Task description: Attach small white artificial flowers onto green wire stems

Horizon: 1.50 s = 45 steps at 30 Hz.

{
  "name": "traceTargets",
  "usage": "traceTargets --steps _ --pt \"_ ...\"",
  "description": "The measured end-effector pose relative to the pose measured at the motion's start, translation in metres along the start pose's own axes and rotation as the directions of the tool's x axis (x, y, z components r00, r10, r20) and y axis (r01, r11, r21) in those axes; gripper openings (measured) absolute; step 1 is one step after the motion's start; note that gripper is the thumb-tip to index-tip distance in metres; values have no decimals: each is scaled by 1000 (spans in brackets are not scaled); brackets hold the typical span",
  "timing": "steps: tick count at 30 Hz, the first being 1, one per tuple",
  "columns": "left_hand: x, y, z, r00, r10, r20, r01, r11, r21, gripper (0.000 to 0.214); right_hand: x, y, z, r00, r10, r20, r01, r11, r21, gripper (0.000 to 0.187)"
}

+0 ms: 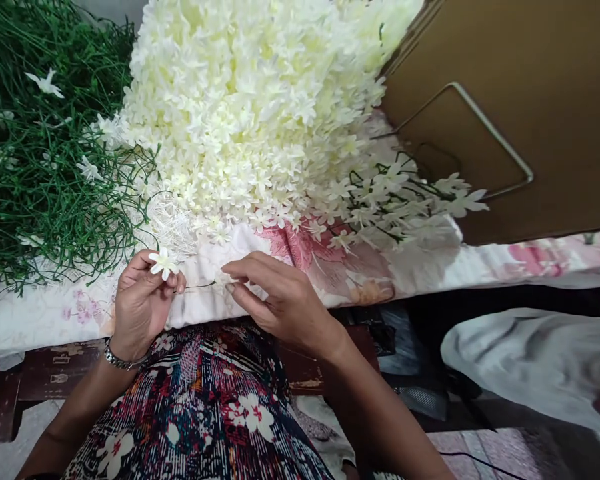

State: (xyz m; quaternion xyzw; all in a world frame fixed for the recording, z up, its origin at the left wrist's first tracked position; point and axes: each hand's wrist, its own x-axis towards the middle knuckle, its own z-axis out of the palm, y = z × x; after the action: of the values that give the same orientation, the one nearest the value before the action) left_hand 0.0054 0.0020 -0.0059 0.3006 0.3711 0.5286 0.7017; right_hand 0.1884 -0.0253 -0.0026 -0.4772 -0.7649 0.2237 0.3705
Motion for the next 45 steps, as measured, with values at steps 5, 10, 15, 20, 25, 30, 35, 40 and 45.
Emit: traceTargets --steps 5,10,15,20,25,30,35,40,45 --pt "-1 -1 -2 1000 18 6 -18 1000 7 8 2 3 10 997 49 -58 -49 999 6 24" --pt "-3 0 -3 998 63 28 -63 998 -5 6 4 4 13 993 118 -22 -116 990 75 26" --pt "-5 0 -3 995 94 28 -95 993 75 9 7 2 15 992 128 -2 -127 984 124 13" --pt "-6 0 -2 986 155 65 -162 978 133 13 10 -6 19 997 60 -56 -51 988 143 13" --pt "-4 -6 -1 989 139 49 -147 954 260 8 14 -12 26 1000 -7 -12 9 985 170 13" --pt "-2 -9 0 971 230 -64 -193 915 355 9 8 -8 23 984 177 28 -177 936 305 17" --pt "0 -9 2 951 297 -87 -226 859 459 12 -1 -10 21 970 202 137 -239 902 361 35" --pt "-3 -9 2 967 254 -11 -228 885 407 9 3 -15 27 993 122 -10 -118 977 179 23" --pt "-9 -5 2 992 -5 126 -30 960 277 7 12 -20 26 997 -66 -27 70 985 156 32"
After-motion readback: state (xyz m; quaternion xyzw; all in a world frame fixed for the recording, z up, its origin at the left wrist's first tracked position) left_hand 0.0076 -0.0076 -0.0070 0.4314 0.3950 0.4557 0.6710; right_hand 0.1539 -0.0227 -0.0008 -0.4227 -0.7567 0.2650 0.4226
